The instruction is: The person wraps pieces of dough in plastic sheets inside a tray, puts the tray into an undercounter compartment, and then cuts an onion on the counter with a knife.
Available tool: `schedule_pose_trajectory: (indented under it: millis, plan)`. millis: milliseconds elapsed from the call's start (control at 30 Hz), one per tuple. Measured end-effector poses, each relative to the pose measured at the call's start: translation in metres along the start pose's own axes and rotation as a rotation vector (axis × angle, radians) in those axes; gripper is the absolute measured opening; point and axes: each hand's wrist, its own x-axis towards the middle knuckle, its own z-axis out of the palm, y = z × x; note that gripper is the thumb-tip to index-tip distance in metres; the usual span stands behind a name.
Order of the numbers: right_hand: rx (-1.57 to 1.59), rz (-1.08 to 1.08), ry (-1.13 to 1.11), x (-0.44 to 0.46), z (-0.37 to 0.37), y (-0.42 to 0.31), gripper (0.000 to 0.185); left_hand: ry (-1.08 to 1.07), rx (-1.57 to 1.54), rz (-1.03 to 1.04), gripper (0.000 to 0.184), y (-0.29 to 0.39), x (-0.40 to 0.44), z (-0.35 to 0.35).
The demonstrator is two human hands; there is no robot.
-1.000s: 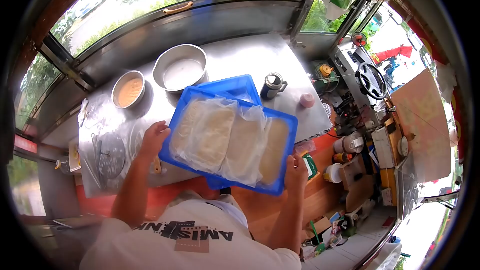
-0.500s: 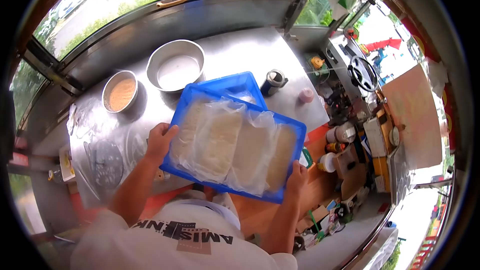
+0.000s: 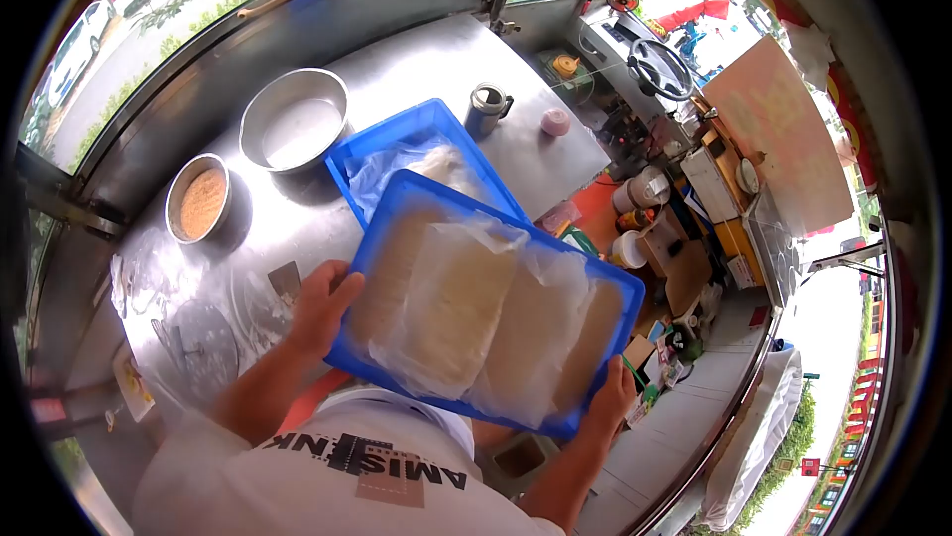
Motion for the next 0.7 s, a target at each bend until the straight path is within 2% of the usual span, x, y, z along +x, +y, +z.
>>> schedule_pose_trajectory:
  millis: [67, 167, 300, 467, 600, 700]
  plan:
    - [-0.104, -0.047, 0.033, 0.011, -0.043, 0.03, 0.027, -0.015, 0.013, -0.021, 0.035, -0.011, -0.014, 0.016]
    - [-0.001, 0.016, 0.026, 0.003, -0.083, 0.048, 0.028, -0.031, 0.166, 0.041, 0.038, -0.027, -0.032, 0.036]
    - [0.056, 0.126, 0.087, -0.013, -0.114, 0.048, 0.03, -0.056, 0.209, 0.014, 0.04, -0.035, -0.066, 0.066]
    - [0.074, 0.155, 0.009, 0.004, -0.179, 0.092, 0.032, -0.007, 0.189, 0.03, 0.039, -0.073, -0.118, 0.093]
    - [0.054, 0.201, -0.013, 0.004, -0.186, 0.09, 0.033, 0.035, 0.288, -0.03, 0.039, -0.078, -0.151, 0.094]
    - [-0.018, 0.18, -0.012, -0.008, -0.177, 0.083, 0.032, 0.115, 0.325, 0.023, 0.031, -0.101, -0.165, 0.084]
